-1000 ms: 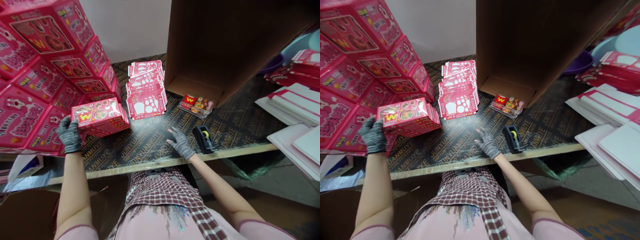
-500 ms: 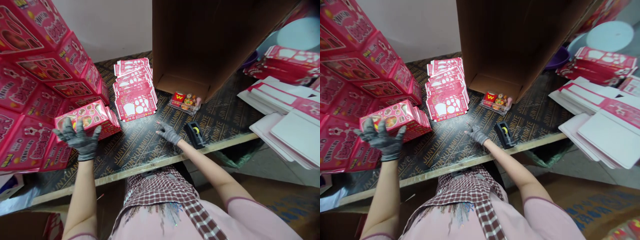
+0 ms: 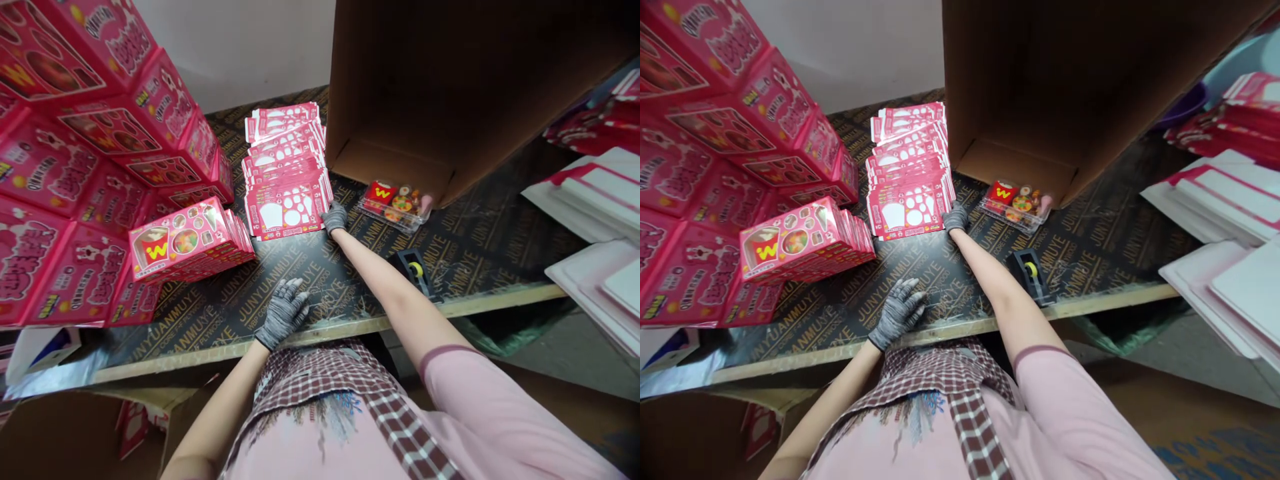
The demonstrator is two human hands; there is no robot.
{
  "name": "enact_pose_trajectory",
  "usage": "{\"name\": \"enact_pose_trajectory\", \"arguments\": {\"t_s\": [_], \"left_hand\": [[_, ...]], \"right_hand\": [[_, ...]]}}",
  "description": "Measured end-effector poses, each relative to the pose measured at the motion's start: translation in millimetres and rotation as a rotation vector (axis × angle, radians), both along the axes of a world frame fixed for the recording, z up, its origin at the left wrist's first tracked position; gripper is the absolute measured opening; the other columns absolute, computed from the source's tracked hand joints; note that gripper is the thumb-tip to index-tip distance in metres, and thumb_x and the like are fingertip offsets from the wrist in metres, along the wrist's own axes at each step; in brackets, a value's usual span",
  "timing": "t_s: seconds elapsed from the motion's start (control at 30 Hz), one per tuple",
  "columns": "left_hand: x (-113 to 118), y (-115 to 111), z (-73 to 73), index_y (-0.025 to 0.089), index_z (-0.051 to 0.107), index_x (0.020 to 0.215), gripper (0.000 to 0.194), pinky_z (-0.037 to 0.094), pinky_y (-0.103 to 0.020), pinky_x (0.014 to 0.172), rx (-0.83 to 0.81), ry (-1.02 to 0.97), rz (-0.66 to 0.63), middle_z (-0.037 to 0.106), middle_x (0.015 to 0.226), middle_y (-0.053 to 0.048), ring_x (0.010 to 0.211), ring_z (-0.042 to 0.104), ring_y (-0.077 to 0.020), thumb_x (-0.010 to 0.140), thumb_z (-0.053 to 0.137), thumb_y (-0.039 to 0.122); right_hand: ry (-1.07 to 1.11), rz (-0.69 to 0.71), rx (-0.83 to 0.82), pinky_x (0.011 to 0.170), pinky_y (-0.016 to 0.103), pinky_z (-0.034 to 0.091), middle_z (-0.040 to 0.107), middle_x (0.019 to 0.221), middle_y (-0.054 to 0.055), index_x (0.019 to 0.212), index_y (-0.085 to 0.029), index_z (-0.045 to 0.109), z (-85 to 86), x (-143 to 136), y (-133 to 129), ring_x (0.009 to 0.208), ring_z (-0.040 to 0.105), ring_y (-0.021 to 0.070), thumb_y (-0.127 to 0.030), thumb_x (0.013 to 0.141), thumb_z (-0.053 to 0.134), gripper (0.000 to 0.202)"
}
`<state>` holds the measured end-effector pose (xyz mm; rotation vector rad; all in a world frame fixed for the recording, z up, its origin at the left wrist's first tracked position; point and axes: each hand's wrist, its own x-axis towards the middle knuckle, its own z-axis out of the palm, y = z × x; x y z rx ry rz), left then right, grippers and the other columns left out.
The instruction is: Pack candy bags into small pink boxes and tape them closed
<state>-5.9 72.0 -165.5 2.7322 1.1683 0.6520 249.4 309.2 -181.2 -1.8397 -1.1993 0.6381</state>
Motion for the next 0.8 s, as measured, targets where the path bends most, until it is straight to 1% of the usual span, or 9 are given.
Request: {"name": "enact_pose_trajectory", "arguments": {"t_s": [0.1,0.2,0.3,0.4,0.47,0.57,0.63,0.7,0.8], "left_hand": [[-7,17,6.5,0.021,0.070,0.123,0.031,0.046,-0.052,0.117,-0.063,-0.003,0.035,0.062,0.145,-0.015,0.135,0.058,-0.0294,0.098,0.059,0.035],[-3,32,18.5,0.018,0.059,0.143,0.051,0.047,-0.049,0.115,-0.109,-0.052,0.109,0.054,0.153,-0.020,0.141,0.054,-0.0315,0.099,0.058,0.044],[12,44,34.3,0.014,0.043,0.156,0.078,0.033,-0.056,0.125,-0.059,-0.121,0.195,0.042,0.162,-0.024,0.153,0.039,-0.0364,0.095,0.060,0.058],[31,53,48.2,0.013,0.039,0.158,0.089,0.015,-0.061,0.130,-0.015,-0.166,0.275,0.040,0.163,-0.025,0.157,0.030,-0.0399,0.090,0.064,0.066],[42,58,53.4,0.016,0.045,0.154,0.081,0.020,-0.061,0.128,-0.058,-0.198,0.307,0.050,0.156,-0.023,0.150,0.042,-0.0392,0.091,0.064,0.062],[50,62,54.9,0.019,0.062,0.136,0.047,0.046,-0.050,0.112,-0.188,-0.256,0.300,0.070,0.127,-0.015,0.120,0.065,-0.0316,0.097,0.060,0.046],[51,64,54.4,0.019,0.070,0.118,0.029,0.054,-0.043,0.099,-0.238,-0.266,0.277,0.074,0.110,-0.011,0.104,0.070,-0.0279,0.098,0.059,0.037],[49,65,54.7,0.019,0.071,0.108,0.021,0.055,-0.041,0.094,-0.239,-0.259,0.277,0.075,0.103,-0.010,0.099,0.070,-0.0273,0.095,0.061,0.033],[43,65,57.9,0.019,0.071,0.109,0.023,0.056,-0.040,0.094,-0.236,-0.278,0.315,0.075,0.104,-0.010,0.099,0.071,-0.0272,0.092,0.063,0.032]], "right_hand": [[0.060,-0.020,0.037,0.100,0.043,0.056,0.077,0.103,0.011,0.108,-0.011,0.075,6.1,9,-15,0.100,0.070,0.0279,-0.026,0.075,0.064,0.038],[0.078,-0.039,0.082,0.095,0.043,0.058,0.077,0.095,0.011,0.095,-0.013,0.075,19.1,31,-54,0.094,0.071,0.0271,-0.028,0.081,0.056,0.028],[0.115,0.040,0.201,0.090,0.044,0.060,0.078,0.092,0.009,0.089,-0.018,0.073,37.2,58,-110,0.089,0.071,0.0263,-0.037,0.083,0.060,0.024],[0.147,0.163,0.286,0.085,0.046,0.062,0.078,0.089,0.007,0.087,-0.021,0.074,55.1,77,-165,0.083,0.072,0.0264,-0.047,0.080,0.070,0.027],[0.138,0.185,0.274,0.082,0.046,0.063,0.078,0.086,0.005,0.086,-0.023,0.075,64.5,83,-191,0.079,0.073,0.0257,-0.050,0.079,0.072,0.028],[0.067,0.193,0.258,0.086,0.046,0.064,0.080,0.095,0.006,0.098,-0.022,0.077,77.1,81,-212,0.086,0.075,0.0263,-0.046,0.083,0.066,0.030],[-0.042,0.211,0.260,0.099,0.047,0.060,0.078,0.117,0.009,0.120,-0.021,0.074,86.8,74,-221,0.106,0.074,0.0294,-0.041,0.086,0.062,0.041],[-0.144,0.247,0.269,0.110,0.046,0.054,0.071,0.134,0.011,0.142,-0.021,0.064,97.1,64,-228,0.122,0.069,0.0317,-0.039,0.088,0.060,0.057],[-0.148,0.397,0.218,0.103,0.042,0.058,0.072,0.133,0.011,0.160,-0.021,0.045,108.8,50,-237,0.113,0.072,0.0318,-0.041,0.091,0.060,0.074]]}}
